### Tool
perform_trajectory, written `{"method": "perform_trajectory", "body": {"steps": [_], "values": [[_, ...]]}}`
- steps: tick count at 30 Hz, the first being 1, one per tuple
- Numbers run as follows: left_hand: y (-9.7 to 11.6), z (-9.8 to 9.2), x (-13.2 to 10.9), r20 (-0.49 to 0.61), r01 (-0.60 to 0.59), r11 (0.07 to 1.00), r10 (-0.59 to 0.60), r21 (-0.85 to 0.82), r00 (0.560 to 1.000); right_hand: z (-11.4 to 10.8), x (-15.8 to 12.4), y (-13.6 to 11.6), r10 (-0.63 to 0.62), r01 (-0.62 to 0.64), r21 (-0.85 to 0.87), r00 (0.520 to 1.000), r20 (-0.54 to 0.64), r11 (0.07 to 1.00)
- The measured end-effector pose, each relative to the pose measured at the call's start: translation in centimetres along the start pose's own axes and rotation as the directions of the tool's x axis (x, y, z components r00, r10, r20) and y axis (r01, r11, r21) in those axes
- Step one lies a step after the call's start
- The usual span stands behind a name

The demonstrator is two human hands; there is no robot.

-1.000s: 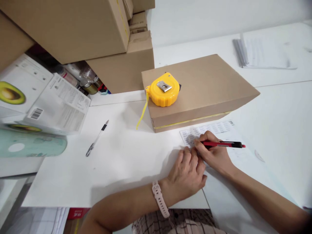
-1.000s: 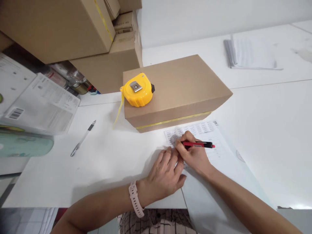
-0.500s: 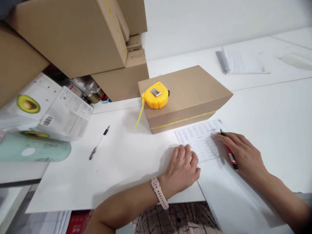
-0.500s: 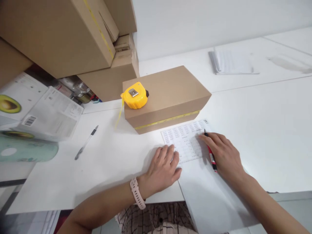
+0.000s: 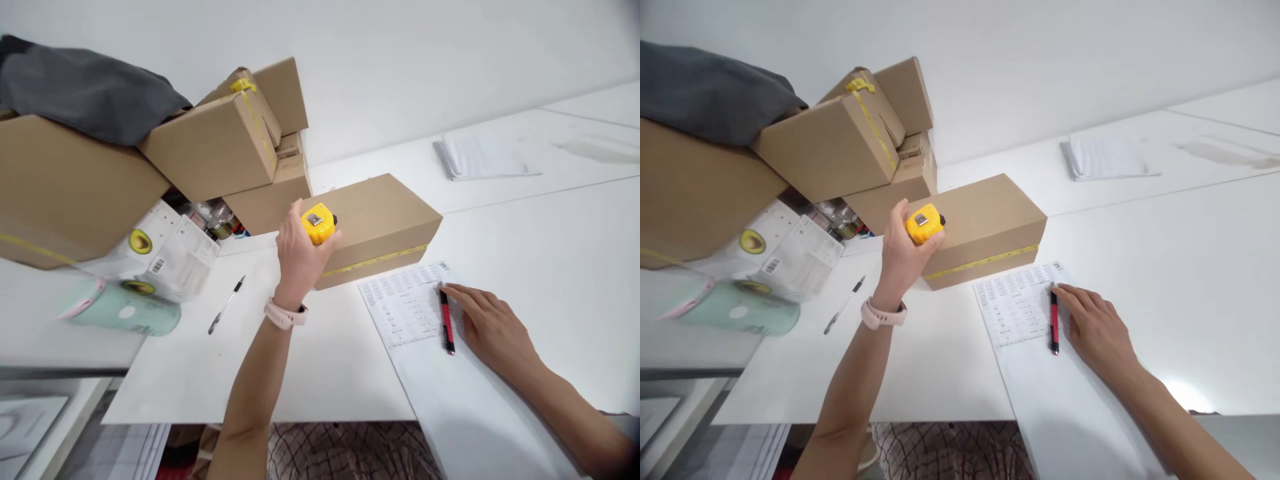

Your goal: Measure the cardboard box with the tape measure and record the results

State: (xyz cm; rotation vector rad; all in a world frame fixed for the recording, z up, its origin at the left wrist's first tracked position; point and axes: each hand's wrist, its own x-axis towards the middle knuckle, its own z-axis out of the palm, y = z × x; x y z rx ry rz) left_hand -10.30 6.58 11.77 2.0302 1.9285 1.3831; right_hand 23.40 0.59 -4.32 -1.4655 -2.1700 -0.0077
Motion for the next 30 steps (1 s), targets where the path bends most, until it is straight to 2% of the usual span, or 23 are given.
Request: {"method": "perform_trajectory", "body": {"steps": [2, 4, 6, 7, 8, 9, 10, 11, 13, 14, 16, 20, 23, 26, 28, 30], "values": [[-0.4, 0.4, 0.7, 0.056, 0.101, 0.994, -0.098, -0.052, 0.994, -0.1, -0.2, -0.1, 0.022, -0.022, 0.010, 0.999, -0.044, 1.000], [-0.2, 0.4, 0.5, 0.023, 0.157, 0.980, -0.155, -0.126, 0.988, -0.8, -0.1, -0.6, 0.080, -0.072, 0.066, 0.989, -0.126, 0.995], [0.8, -0.2, -0.2, 0.035, 0.208, 0.925, -0.207, -0.317, 0.978, -2.4, 0.5, -1.7, 0.187, -0.142, 0.214, 0.961, -0.203, 0.966], [1.5, -0.6, -0.6, 0.086, 0.235, 0.865, -0.220, -0.444, 0.972, -3.5, 1.2, -2.4, 0.251, -0.175, 0.325, 0.945, -0.209, 0.929], [2.2, -1.0, -1.0, 0.157, 0.262, 0.782, -0.210, -0.565, 0.965, -4.7, 2.1, -3.2, 0.314, -0.205, 0.463, 0.934, -0.170, 0.862], [3.0, -1.3, -1.4, 0.229, 0.290, 0.690, -0.182, -0.664, 0.956, -6.0, 3.4, -4.1, 0.363, -0.253, 0.606, 0.930, -0.063, 0.754], [3.8, -1.5, -1.7, 0.294, 0.322, 0.605, -0.149, -0.728, 0.944, -7.3, 4.9, -4.9, 0.355, -0.290, 0.733, 0.932, 0.071, 0.615], [4.5, -1.6, -1.9, 0.351, 0.359, 0.544, -0.125, -0.758, 0.928, -8.4, 6.5, -5.8, 0.270, -0.323, 0.829, 0.938, 0.217, 0.456], [5.6, -1.5, -2.1, 0.426, 0.426, 0.496, -0.120, -0.756, 0.897, -10.0, 9.9, -7.5, 0.143, -0.374, 0.910, 0.925, 0.352, 0.181], [5.9, -1.4, -2.2, 0.445, 0.448, 0.497, -0.134, -0.743, 0.886, -10.5, 11.4, -8.3, 0.084, -0.399, 0.912, 0.916, 0.393, 0.092], [6.2, -1.3, -2.4, 0.461, 0.477, 0.521, -0.171, -0.707, 0.871, -10.8, 13.7, -9.5, -0.006, -0.447, 0.895, 0.895, 0.447, -0.004], [5.5, -2.0, -2.5, 0.455, 0.479, 0.580, -0.199, -0.659, 0.868, -10.9, 16.2, -10.4, -0.056, -0.506, 0.862, 0.862, 0.504, -0.036], [4.2, -3.2, -1.7, 0.383, 0.438, 0.621, -0.231, -0.650, 0.895, -11.2, 18.4, -9.3, -0.006, -0.446, 0.895, 0.895, 0.446, 0.006], [1.9, -4.4, 0.0, 0.247, 0.406, 0.680, -0.323, -0.610, 0.913, -10.9, 21.7, -7.1, 0.152, -0.338, 0.940, 0.932, 0.328, 0.047], [-0.1, -5.3, 1.2, 0.198, 0.414, 0.703, -0.371, -0.578, 0.907, -10.1, 23.7, -5.5, 0.292, -0.327, 0.941, 0.912, 0.289, 0.089], [-2.2, -6.1, 2.2, 0.204, 0.442, 0.710, -0.399, -0.549, 0.894, -8.8, 24.9, -4.1, 0.409, -0.367, 0.917, 0.869, 0.278, 0.156]]}}
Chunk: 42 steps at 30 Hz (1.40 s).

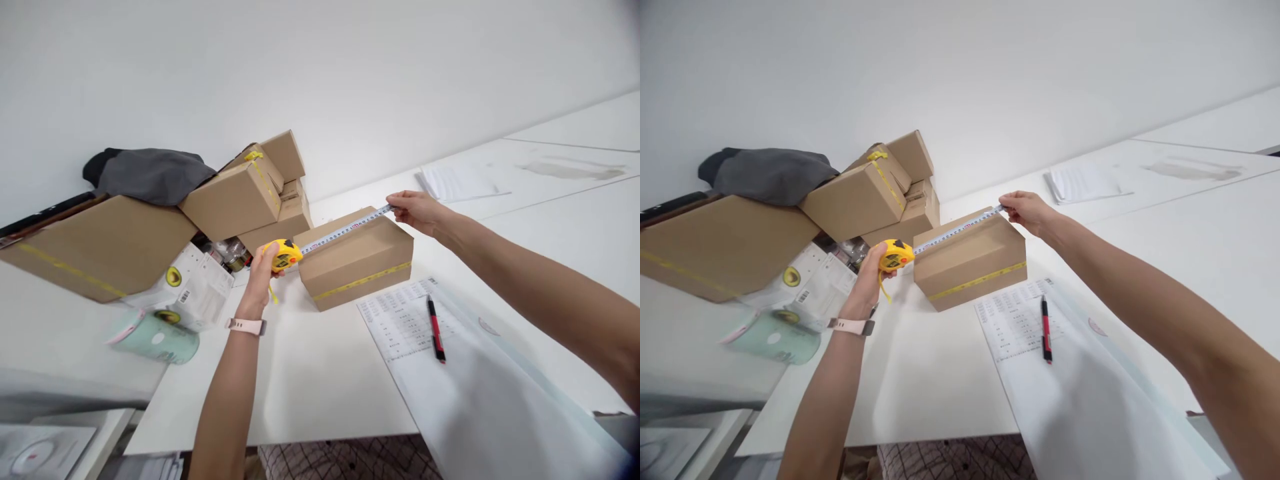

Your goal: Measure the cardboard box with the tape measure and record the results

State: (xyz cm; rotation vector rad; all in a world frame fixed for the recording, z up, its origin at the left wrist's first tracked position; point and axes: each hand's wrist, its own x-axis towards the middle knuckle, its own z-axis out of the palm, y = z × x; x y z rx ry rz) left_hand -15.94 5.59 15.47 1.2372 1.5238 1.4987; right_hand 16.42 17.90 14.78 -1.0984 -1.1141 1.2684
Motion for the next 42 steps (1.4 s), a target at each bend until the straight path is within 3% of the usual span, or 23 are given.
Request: {"method": "perform_trajectory", "body": {"steps": [4, 7, 17, 26, 31, 34, 36, 37, 38, 40, 41, 42], "values": [[-1.3, -2.8, 1.8, 0.022, 0.061, 0.997, -0.062, 0.055, 0.998, -0.3, 1.6, 2.8, 0.031, -0.041, -0.106, 0.995, -0.098, 0.994], [-2.1, -3.7, 2.4, 0.046, 0.084, 0.993, -0.088, 0.077, 0.995, -0.2, 1.5, 4.2, 0.041, -0.066, -0.188, 0.990, -0.134, 0.980], [-3.4, -2.9, 4.5, 0.117, 0.110, 0.993, -0.116, 0.053, 0.986, 0.1, 1.2, 4.5, 0.073, -0.110, -0.423, 0.992, -0.105, 0.899], [-4.3, -3.2, 4.9, 0.145, 0.118, 0.991, -0.127, 0.065, 0.981, -0.3, 1.9, 4.9, 0.065, -0.146, -0.677, 0.988, -0.143, 0.722], [-2.6, -3.2, 4.1, 0.136, 0.096, 0.994, -0.104, 0.059, 0.985, -0.3, 1.7, 4.2, 0.009, -0.113, -0.739, 0.990, -0.144, 0.664], [-0.1, -3.3, 0.8, 0.218, 0.082, 0.995, -0.092, 0.056, 0.972, -1.0, 2.3, 3.4, -0.107, -0.006, -0.679, 0.987, -0.123, 0.734], [1.0, -2.7, -3.0, 0.351, 0.112, 0.992, -0.124, 0.053, 0.928, -1.1, 2.6, 2.6, -0.206, 0.117, -0.584, 0.975, -0.089, 0.804], [1.2, -2.1, -5.1, 0.448, 0.151, 0.988, -0.152, 0.037, 0.881, -0.8, 2.7, 2.2, -0.239, 0.172, -0.543, 0.969, -0.055, 0.822], [1.1, -1.1, -7.4, 0.597, 0.258, 0.966, -0.200, -0.012, 0.777, -0.3, 2.8, 1.7, -0.254, 0.216, -0.520, 0.967, -0.002, 0.827], [0.3, 1.7, -11.4, 0.743, 0.464, 0.883, -0.264, -0.071, 0.616, 1.4, 2.8, 1.0, -0.231, 0.281, -0.518, 0.960, 0.161, 0.808], [-0.3, 3.4, -13.0, 0.769, 0.539, 0.834, -0.264, -0.122, 0.582, 2.5, 2.9, 0.8, -0.203, 0.309, -0.528, 0.947, 0.251, 0.791], [-0.9, 5.1, -14.3, 0.772, 0.582, 0.790, -0.244, -0.193, 0.587, 3.6, 3.1, 0.7, -0.174, 0.332, -0.545, 0.931, 0.322, 0.770]]}}
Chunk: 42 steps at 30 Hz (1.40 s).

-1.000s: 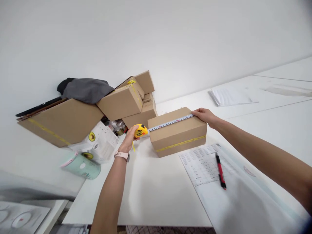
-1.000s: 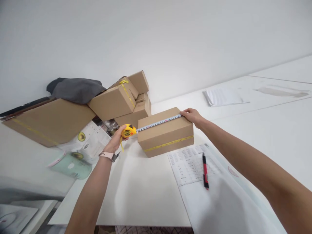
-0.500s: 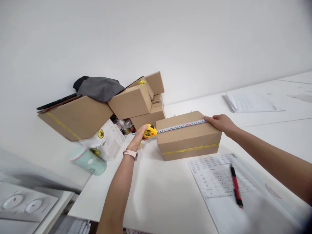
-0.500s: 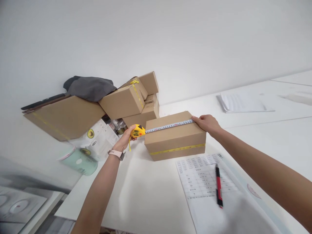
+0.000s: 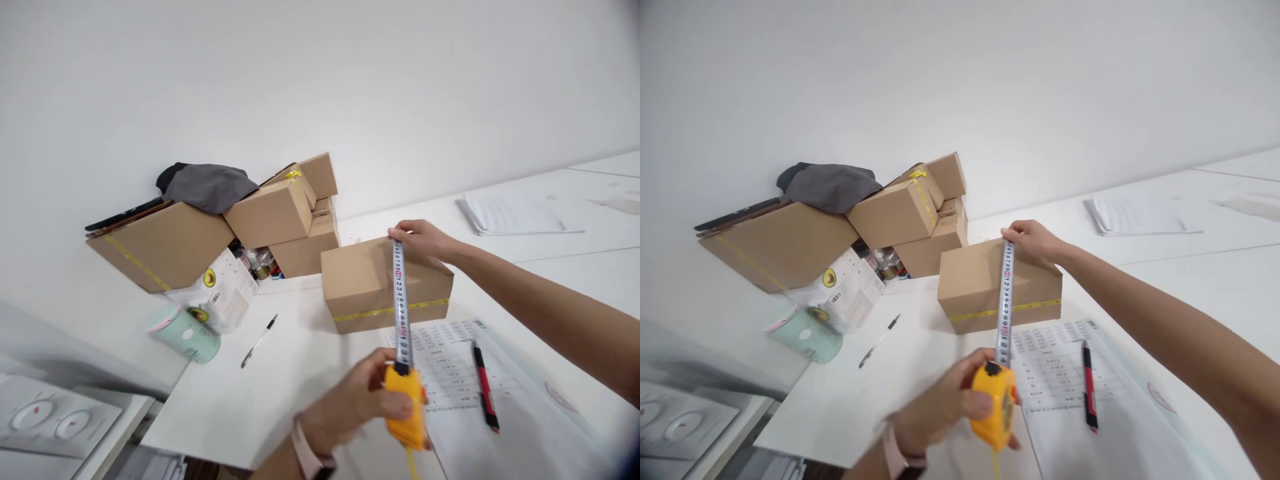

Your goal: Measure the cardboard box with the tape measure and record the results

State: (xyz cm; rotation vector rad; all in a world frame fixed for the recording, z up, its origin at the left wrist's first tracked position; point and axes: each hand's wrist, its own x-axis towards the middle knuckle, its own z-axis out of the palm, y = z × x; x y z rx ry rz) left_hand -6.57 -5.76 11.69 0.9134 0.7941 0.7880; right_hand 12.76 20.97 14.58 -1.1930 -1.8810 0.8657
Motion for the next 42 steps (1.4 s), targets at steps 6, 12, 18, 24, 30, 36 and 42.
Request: {"method": "perform_trajectory", "body": {"steps": [6, 12, 18, 24, 30, 36, 42], "values": [[-1.3, 4.2, 5.6, -0.204, -0.228, 0.970, 0.206, -0.089, 0.957, 3.3, 4.8, -0.7, 0.019, -0.007, -0.181, 0.998, 0.064, 0.983], [0.8, 4.1, 7.8, -0.266, -0.235, 0.972, 0.228, 0.009, 0.937, 4.0, 7.5, 0.8, 0.043, -0.043, -0.300, 0.999, -0.007, 0.953], [-0.3, 4.7, 7.5, -0.260, -0.215, 0.972, 0.185, -0.091, 0.948, 4.3, 7.4, 2.2, 0.058, -0.044, -0.311, 0.998, 0.036, 0.949], [-1.1, 5.3, 8.0, -0.290, -0.200, 0.973, 0.159, -0.117, 0.944, 4.3, 7.7, 2.4, 0.074, -0.043, -0.305, 0.993, 0.092, 0.952], [-0.9, 5.3, 8.5, -0.286, -0.203, 0.974, 0.166, -0.104, 0.944, 3.8, 7.0, 1.7, 0.055, -0.027, -0.219, 0.991, 0.124, 0.975], [-1.3, 3.2, 2.7, -0.377, -0.308, 0.951, 0.298, 0.034, 0.877, -0.6, 4.4, 2.7, 0.001, 0.007, 0.114, 0.997, -0.077, 0.993], [-3.3, -2.4, -0.9, -0.633, -0.327, 0.864, 0.504, 0.384, 0.587, -2.5, -4.7, 6.9, 0.097, -0.061, 0.158, 0.967, -0.234, 0.986]]}}
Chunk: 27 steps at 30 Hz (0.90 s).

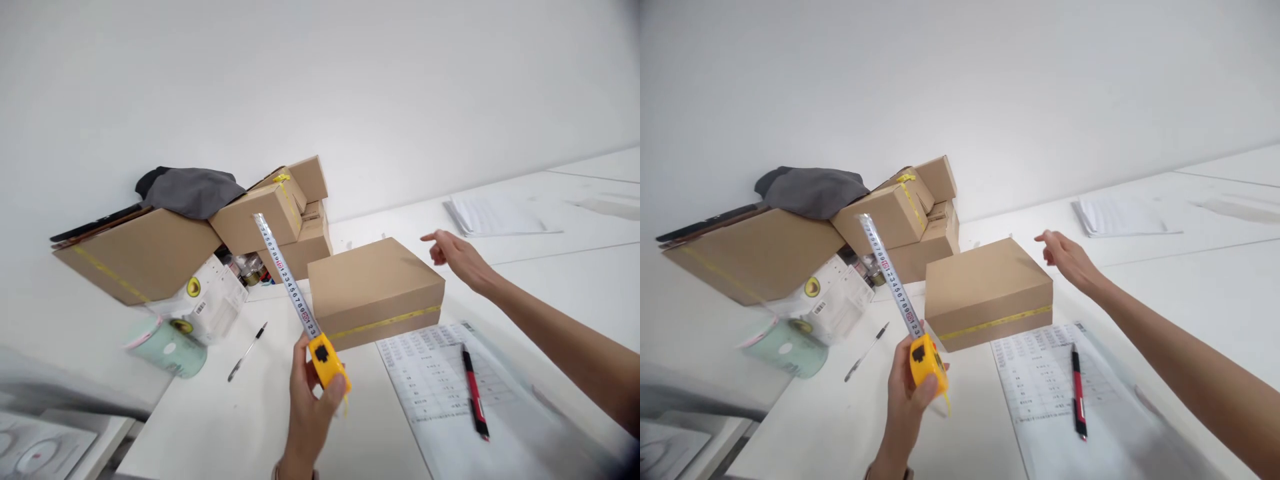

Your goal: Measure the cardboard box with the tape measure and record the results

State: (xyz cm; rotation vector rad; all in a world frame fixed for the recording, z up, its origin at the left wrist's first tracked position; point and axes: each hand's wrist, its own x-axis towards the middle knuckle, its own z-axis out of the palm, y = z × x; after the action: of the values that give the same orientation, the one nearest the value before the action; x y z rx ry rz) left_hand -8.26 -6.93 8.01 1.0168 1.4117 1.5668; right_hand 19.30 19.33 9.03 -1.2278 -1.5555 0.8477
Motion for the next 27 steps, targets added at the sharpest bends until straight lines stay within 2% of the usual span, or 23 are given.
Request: {"method": "perform_trajectory", "body": {"steps": [2, 4, 7, 10, 12, 14, 17, 19, 22, 24, 27], "values": [[-0.8, -0.6, 1.4, -0.014, -0.001, 1.000, 0.001, -0.025, 1.000, -0.1, -2.7, 0.5, 0.006, -0.001, -0.083, 0.997, 0.070, 0.997], [-0.9, -0.8, 2.7, -0.006, -0.004, 0.997, 0.004, -0.082, 1.000, 0.2, -4.4, -0.1, -0.002, 0.019, -0.140, 0.993, 0.116, 0.990], [0.3, -1.0, 4.3, 0.003, -0.055, 0.990, 0.056, -0.128, 0.998, 0.3, -4.6, -2.6, -0.042, 0.066, -0.182, 0.990, 0.135, 0.981], [2.2, -1.1, 5.7, 0.028, -0.116, 0.987, 0.120, -0.107, 0.992, 0.3, -2.9, -5.5, -0.045, 0.080, -0.258, 0.989, 0.140, 0.963], [3.4, -1.1, 6.9, 0.063, -0.123, 0.990, 0.127, -0.064, 0.990, 0.5, -1.2, -6.9, -0.041, 0.082, -0.379, 0.992, 0.115, 0.922], [4.2, -1.0, 8.3, 0.097, -0.110, 0.994, 0.112, -0.025, 0.989, 1.1, 0.6, -7.6, -0.106, 0.137, -0.499, 0.990, 0.089, 0.856], [5.0, -0.7, 10.3, 0.100, -0.107, 0.994, 0.107, -0.010, 0.989, 2.6, 3.2, -8.1, -0.279, 0.303, -0.573, 0.951, 0.132, 0.761], [5.4, -0.2, 11.0, 0.080, -0.131, 0.991, 0.132, -0.014, 0.988, 3.8, 4.6, -8.4, -0.288, 0.335, -0.595, 0.941, 0.176, 0.731], [5.5, 1.1, 10.3, 0.068, -0.188, 0.982, 0.189, -0.019, 0.980, 5.5, 5.8, -8.8, -0.213, 0.268, -0.639, 0.963, 0.163, 0.721], [4.8, 2.5, 8.7, 0.116, -0.193, 0.980, 0.196, -0.039, 0.974, 6.2, 6.0, -8.9, -0.219, 0.255, -0.643, 0.966, 0.137, 0.722], [2.8, 4.7, 5.5, 0.301, -0.043, 0.992, 0.078, -0.121, 0.950, 6.6, 5.5, -8.8, -0.241, 0.261, -0.637, 0.963, 0.119, 0.725]]}}
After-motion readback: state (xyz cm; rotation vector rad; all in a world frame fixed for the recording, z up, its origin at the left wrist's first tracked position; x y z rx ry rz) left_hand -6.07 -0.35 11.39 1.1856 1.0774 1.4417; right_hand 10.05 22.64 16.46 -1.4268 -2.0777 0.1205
